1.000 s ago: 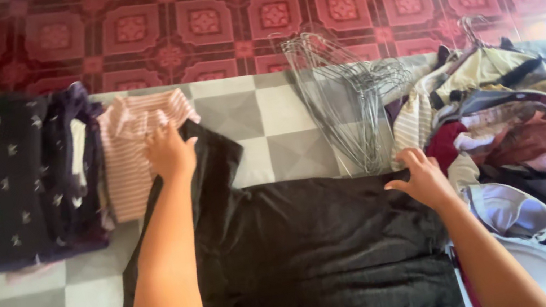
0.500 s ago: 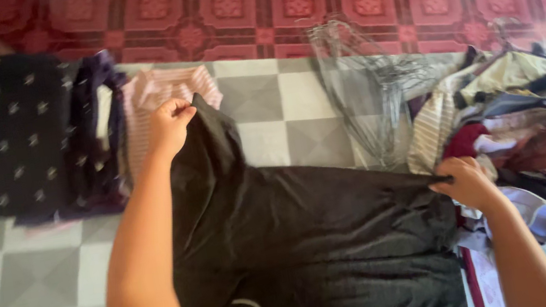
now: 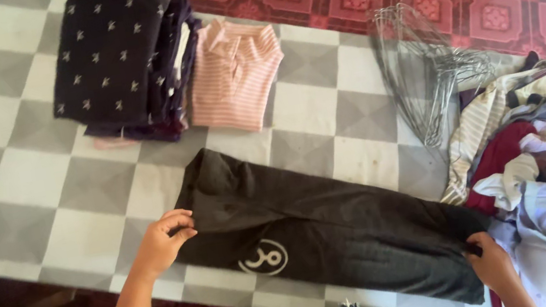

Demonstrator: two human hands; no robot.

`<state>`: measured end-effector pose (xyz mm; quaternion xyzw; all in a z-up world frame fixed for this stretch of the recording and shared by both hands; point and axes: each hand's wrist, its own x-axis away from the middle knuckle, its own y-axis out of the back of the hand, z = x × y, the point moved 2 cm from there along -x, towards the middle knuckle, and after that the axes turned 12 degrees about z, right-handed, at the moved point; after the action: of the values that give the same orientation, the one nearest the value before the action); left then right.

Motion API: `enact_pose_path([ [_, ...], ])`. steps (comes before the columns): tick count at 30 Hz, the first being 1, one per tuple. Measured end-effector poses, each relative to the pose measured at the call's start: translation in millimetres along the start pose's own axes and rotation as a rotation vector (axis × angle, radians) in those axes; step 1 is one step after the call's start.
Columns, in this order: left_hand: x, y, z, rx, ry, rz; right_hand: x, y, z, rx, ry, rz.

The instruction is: The person sorts through a pile of clothes and wire hangers on a table, then spreads out and folds a dark t-shirt into a neat rectangle.

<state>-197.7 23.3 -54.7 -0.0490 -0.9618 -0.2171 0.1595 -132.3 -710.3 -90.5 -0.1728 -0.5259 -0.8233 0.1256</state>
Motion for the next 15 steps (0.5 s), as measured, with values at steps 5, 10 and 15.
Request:
enact_pose_path([
  [5, 15, 10, 16, -0.1, 0.032, -0.097, 10, 1, 7, 0.135, -0.008, -0.107],
  [10, 41, 12, -9, -0.171, 0.041, -0.096, 24, 17, -2, 0.137, -0.073, -0.285],
  [15, 55, 0, -6, -0.407, -0.08, -0.123, 33, -5, -3, 0.306, -0.171, -0.07],
])
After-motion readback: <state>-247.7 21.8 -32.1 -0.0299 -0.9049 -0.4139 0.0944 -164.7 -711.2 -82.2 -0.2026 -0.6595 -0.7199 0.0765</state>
